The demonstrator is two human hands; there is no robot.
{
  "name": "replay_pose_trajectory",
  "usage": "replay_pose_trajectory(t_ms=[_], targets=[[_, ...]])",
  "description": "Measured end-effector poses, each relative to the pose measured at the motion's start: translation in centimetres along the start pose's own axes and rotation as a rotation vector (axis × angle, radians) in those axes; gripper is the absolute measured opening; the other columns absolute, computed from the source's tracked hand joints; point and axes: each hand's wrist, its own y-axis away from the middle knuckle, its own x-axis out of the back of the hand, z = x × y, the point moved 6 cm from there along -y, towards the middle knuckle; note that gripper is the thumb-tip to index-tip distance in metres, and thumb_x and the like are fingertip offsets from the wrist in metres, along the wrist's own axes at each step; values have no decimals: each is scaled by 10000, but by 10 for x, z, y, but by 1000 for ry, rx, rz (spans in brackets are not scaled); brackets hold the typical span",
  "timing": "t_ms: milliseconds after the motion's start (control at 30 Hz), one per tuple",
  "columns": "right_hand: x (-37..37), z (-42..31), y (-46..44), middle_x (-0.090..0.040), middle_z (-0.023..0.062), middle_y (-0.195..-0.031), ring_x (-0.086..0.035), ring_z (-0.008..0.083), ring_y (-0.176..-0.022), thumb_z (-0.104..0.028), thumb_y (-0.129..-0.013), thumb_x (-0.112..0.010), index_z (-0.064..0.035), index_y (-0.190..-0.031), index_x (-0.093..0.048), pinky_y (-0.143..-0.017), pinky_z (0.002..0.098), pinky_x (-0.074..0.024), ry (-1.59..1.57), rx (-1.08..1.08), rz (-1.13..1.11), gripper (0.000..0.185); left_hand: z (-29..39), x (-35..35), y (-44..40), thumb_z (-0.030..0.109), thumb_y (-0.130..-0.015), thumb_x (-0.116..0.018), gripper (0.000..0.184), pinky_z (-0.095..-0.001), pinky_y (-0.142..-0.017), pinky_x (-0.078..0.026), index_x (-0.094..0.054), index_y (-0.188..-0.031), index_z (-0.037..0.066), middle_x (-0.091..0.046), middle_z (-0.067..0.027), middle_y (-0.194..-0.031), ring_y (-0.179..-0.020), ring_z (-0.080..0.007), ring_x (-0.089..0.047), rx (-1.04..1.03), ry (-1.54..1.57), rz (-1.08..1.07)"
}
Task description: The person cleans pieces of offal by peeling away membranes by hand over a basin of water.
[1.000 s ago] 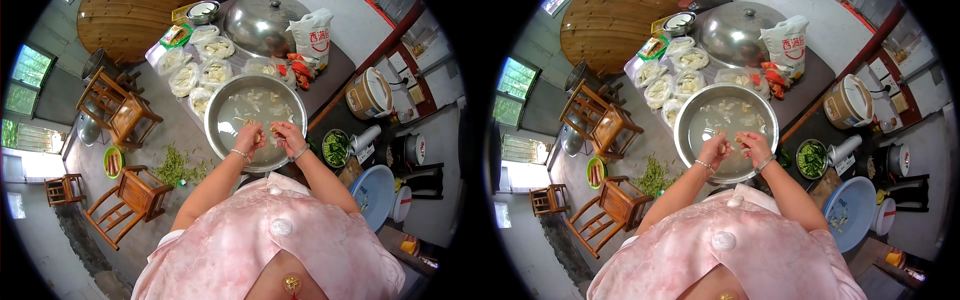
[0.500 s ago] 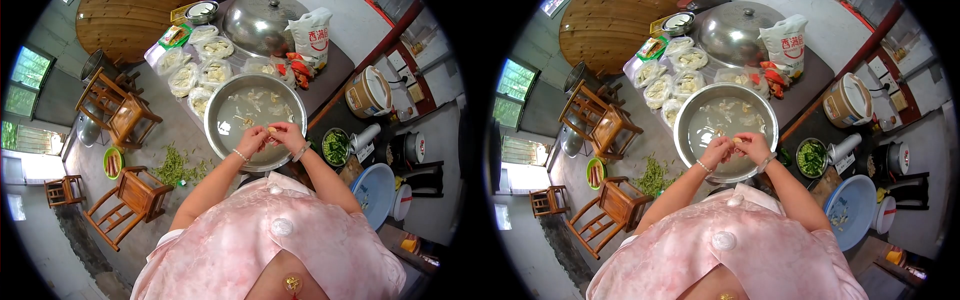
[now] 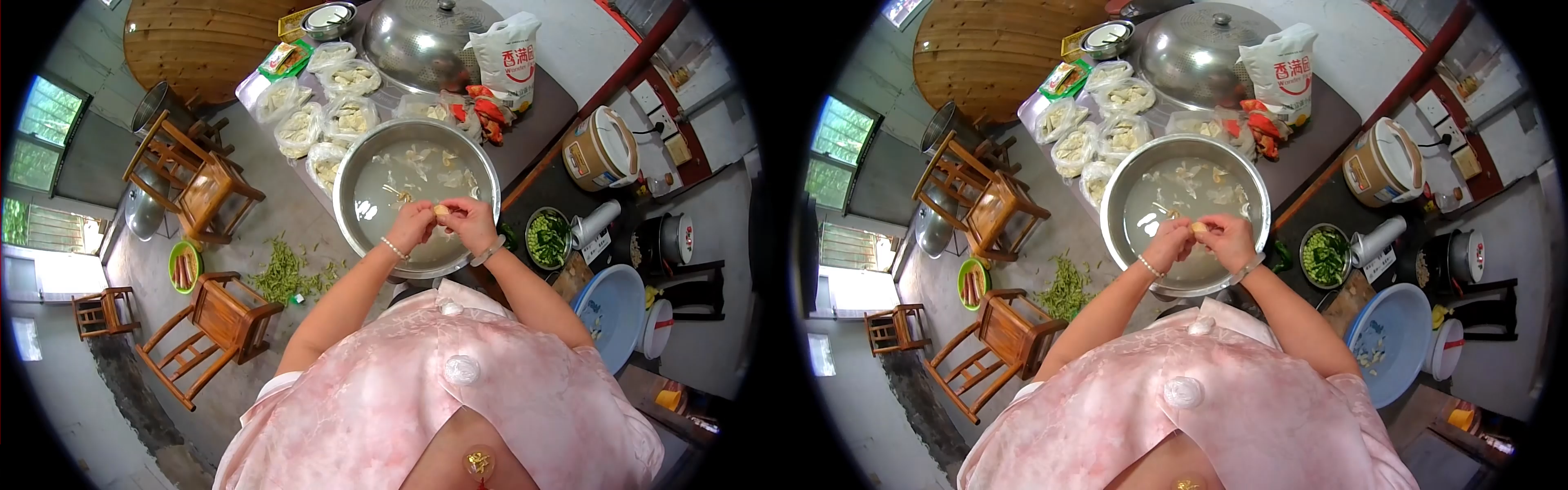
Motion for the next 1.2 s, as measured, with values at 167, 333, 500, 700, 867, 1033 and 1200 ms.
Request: replay_pose_trajectory(t_ms=[167,333,500,700,867,1033,1200], targets=[[-3,-6,1,-607,34,-723,-552,67,-598,-41,-714,-630,7,-899,-611,-502,190,-449,-80,-57,-15,192,0,2,3,139,-740,-451,139,-203,-336,-260,-508,-649,50,-423,7,-511,-391,-65,-356,-45,48,52],[-1,0,-1,-595,16,-711,-518,62,-559,-95,-739,-623,-2,-930,-607,-473,189,-419,148,-23,-74,213,-3,3,3,138,-735,-472,138,-201,-337,-259,-514,-641,46,-435,2,-510,-389,-66,-357,-52,49,93],[-1,14,0,-594,25,-738,-531,74,-587,-110,-760,-606,-4,-931,-599,-473,189,-428,-90,-191,-111,202,1,-2,6,139,-729,-482,152,-203,-331,-254,-520,-624,36,-439,-12,-489,-372,-71,-357,-55,49,106],[-7,28,3,-586,46,-803,-561,114,-666,-163,-848,-482,-15,-970,-547,-491,221,-463,-432,-374,-128,203,-3,-1,0,110,-734,-462,160,-207,-329,-291,-536,-630,15,-487,-24,-519,-384,-73,-400,-50,34,114],[-1,35,-1,-574,64,-871,-558,124,-713,-173,-885,-397,-9,-1048,-492,-495,238,-467,-515,-401,-106,251,-3,-2,3,109,-685,-446,145,-214,-315,-252,-488,-574,27,-443,-37,-464,-351,-90,-363,-70,54,174],[15,57,-11,-566,85,-864,-563,138,-700,-144,-868,-412,0,-1065,-478,-509,247,-477,-487,-426,55,253,-9,2,4,105,-694,-434,154,-223,-313,-263,-474,-563,35,-431,-36,-457,-347,-99,-363,-64,29,172],[26,55,-10,-562,106,-858,-566,140,-651,-106,-846,-417,12,-1070,-470,-495,234,-475,-371,-424,53,259,-20,21,-5,123,-721,-455,182,-230,-316,-292,-489,-568,31,-429,-23,-461,-353,-99,-383,30,-17,210]])
